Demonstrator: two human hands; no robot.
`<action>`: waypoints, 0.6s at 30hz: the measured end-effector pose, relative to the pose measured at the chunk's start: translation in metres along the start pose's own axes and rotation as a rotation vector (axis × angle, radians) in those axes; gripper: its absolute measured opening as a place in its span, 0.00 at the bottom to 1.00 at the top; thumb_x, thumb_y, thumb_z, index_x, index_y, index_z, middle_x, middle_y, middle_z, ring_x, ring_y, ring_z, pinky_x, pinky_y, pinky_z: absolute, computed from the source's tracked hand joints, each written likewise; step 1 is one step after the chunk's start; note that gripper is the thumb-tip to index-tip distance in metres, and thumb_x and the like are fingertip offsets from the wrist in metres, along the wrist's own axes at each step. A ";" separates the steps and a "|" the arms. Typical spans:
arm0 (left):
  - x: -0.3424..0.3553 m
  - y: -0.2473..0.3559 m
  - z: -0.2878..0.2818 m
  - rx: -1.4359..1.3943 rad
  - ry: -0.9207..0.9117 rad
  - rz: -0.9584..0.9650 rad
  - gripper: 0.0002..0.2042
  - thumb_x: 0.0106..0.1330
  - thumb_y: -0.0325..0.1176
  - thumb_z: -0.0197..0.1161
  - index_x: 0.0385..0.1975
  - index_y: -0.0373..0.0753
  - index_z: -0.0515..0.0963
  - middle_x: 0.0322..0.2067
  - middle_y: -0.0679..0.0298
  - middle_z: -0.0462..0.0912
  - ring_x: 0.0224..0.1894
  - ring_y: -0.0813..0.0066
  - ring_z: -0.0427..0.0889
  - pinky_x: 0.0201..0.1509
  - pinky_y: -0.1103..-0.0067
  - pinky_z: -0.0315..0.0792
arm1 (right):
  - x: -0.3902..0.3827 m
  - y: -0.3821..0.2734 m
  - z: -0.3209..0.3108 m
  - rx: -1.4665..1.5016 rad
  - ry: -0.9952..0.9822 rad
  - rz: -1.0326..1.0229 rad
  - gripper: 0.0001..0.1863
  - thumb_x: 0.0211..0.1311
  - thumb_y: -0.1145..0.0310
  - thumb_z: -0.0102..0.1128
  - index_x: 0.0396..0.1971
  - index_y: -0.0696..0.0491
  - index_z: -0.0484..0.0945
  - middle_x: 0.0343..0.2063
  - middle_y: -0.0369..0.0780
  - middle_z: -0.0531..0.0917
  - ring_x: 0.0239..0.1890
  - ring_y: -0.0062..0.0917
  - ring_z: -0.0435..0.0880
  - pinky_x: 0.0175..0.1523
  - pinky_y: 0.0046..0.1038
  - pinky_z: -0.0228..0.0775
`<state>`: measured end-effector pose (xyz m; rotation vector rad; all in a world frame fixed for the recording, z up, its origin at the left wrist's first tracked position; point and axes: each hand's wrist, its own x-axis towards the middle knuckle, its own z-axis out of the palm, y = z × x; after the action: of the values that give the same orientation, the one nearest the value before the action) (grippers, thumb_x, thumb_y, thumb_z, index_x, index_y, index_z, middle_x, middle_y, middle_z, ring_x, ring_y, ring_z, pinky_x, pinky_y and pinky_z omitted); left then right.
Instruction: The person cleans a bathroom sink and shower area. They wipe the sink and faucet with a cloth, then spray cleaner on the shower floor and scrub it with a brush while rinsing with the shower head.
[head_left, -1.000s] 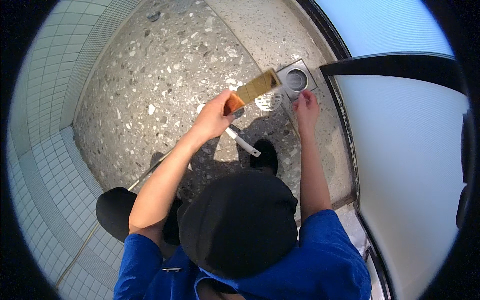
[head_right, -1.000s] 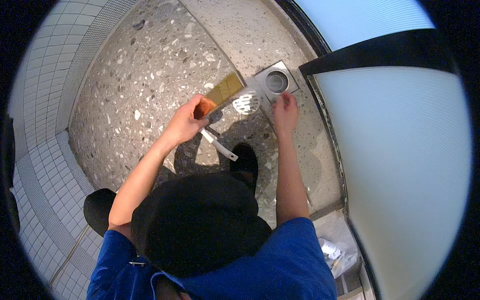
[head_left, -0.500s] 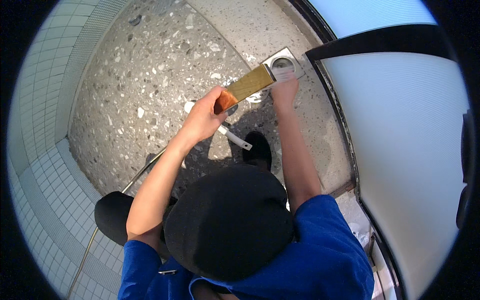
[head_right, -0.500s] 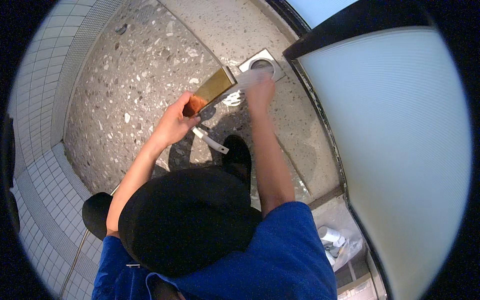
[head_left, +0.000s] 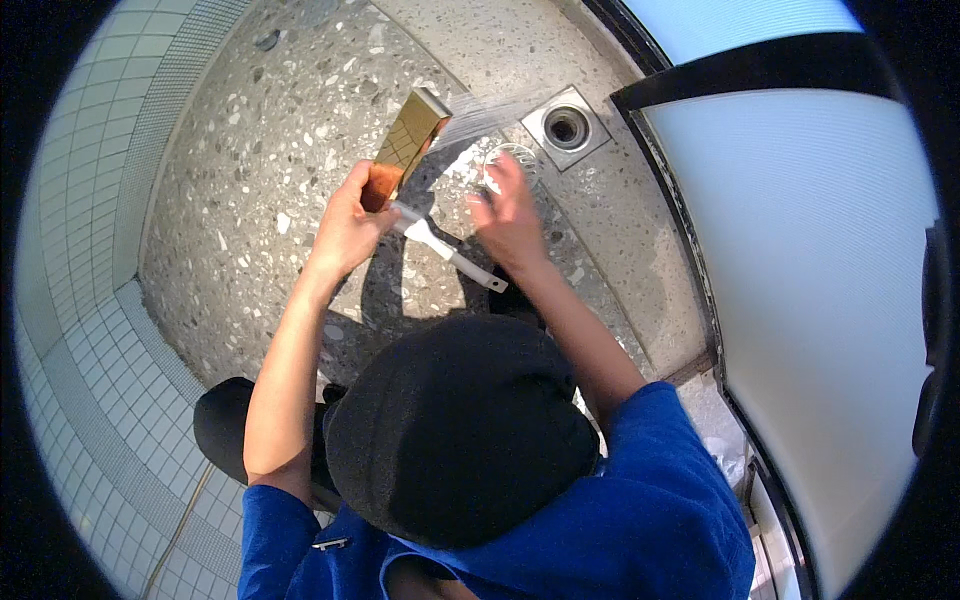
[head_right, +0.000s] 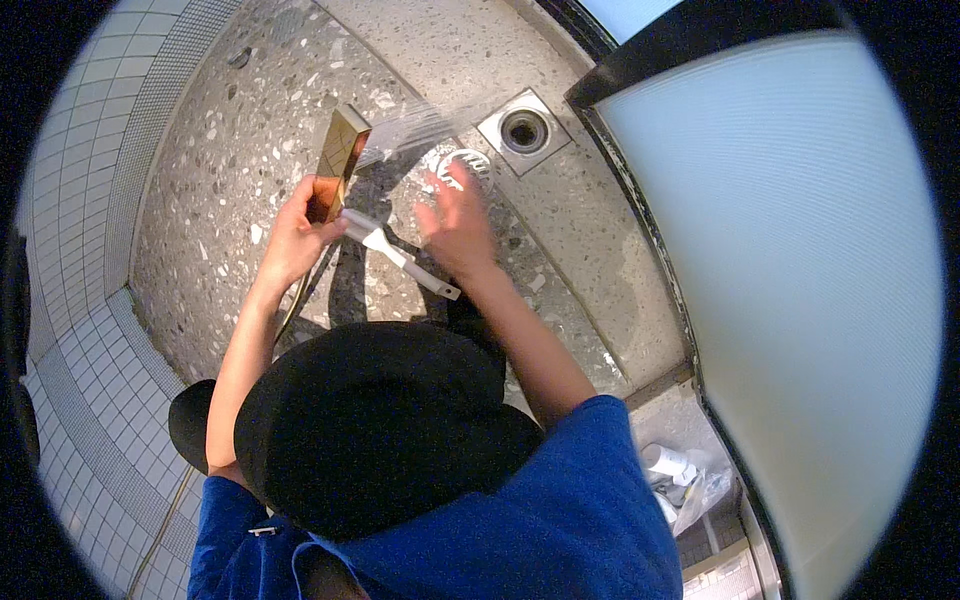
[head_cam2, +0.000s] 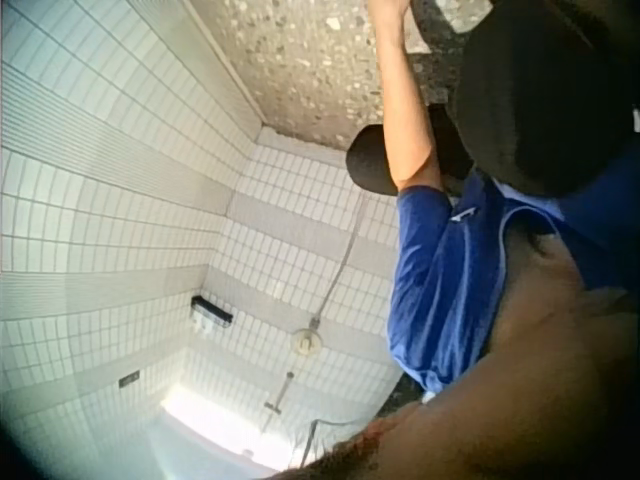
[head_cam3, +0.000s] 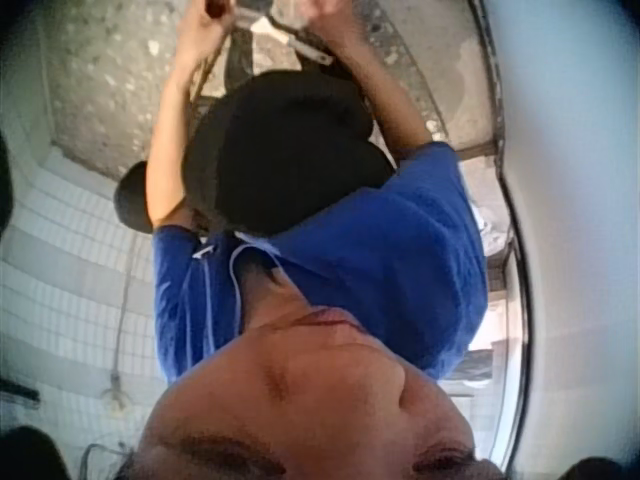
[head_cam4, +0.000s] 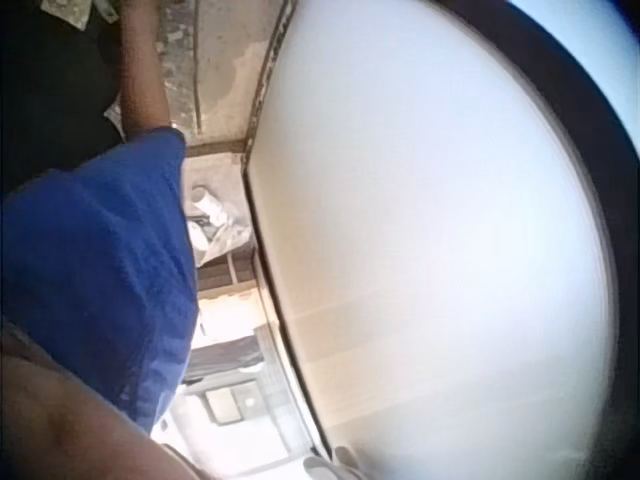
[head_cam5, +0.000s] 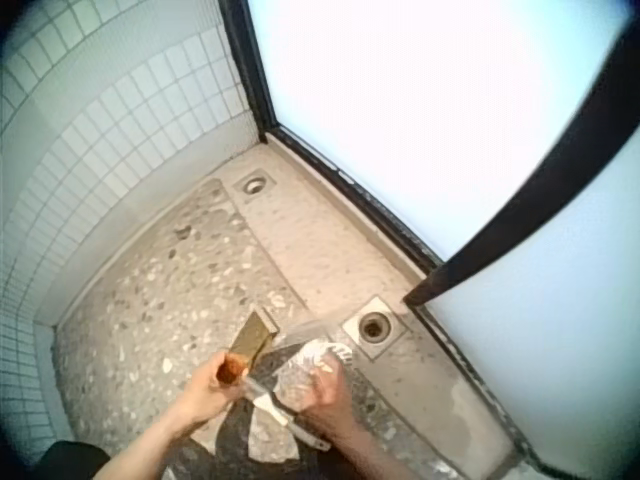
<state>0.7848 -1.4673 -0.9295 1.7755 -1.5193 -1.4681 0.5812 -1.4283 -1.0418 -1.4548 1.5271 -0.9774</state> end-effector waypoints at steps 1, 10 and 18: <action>-0.004 -0.005 -0.006 0.018 0.007 -0.003 0.20 0.50 0.17 0.64 0.44 0.37 0.70 0.36 0.67 0.77 0.41 0.80 0.75 0.47 0.80 0.69 | -0.017 0.018 -0.029 -0.221 0.052 -0.063 0.26 0.55 0.65 0.60 0.54 0.55 0.68 0.57 0.52 0.67 0.61 0.46 0.64 0.64 0.41 0.54; 0.004 0.001 0.007 0.034 -0.178 0.059 0.20 0.52 0.17 0.63 0.45 0.38 0.69 0.36 0.66 0.77 0.42 0.79 0.76 0.47 0.79 0.70 | -0.215 0.270 -0.239 -1.078 1.308 0.892 0.31 0.64 0.49 0.47 0.53 0.62 0.67 0.53 0.53 0.69 0.58 0.43 0.66 0.62 0.43 0.55; 0.014 0.021 0.060 0.132 -0.102 0.122 0.20 0.52 0.17 0.60 0.45 0.40 0.70 0.35 0.57 0.78 0.41 0.68 0.79 0.46 0.76 0.71 | -0.069 0.228 -0.114 -1.247 0.822 0.541 0.33 0.64 0.52 0.42 0.60 0.63 0.57 0.61 0.56 0.61 0.64 0.50 0.54 0.66 0.50 0.41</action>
<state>0.7208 -1.4669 -0.9420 1.6690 -1.7796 -1.4487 0.3895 -1.3483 -1.2055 -1.1903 3.2735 -0.1713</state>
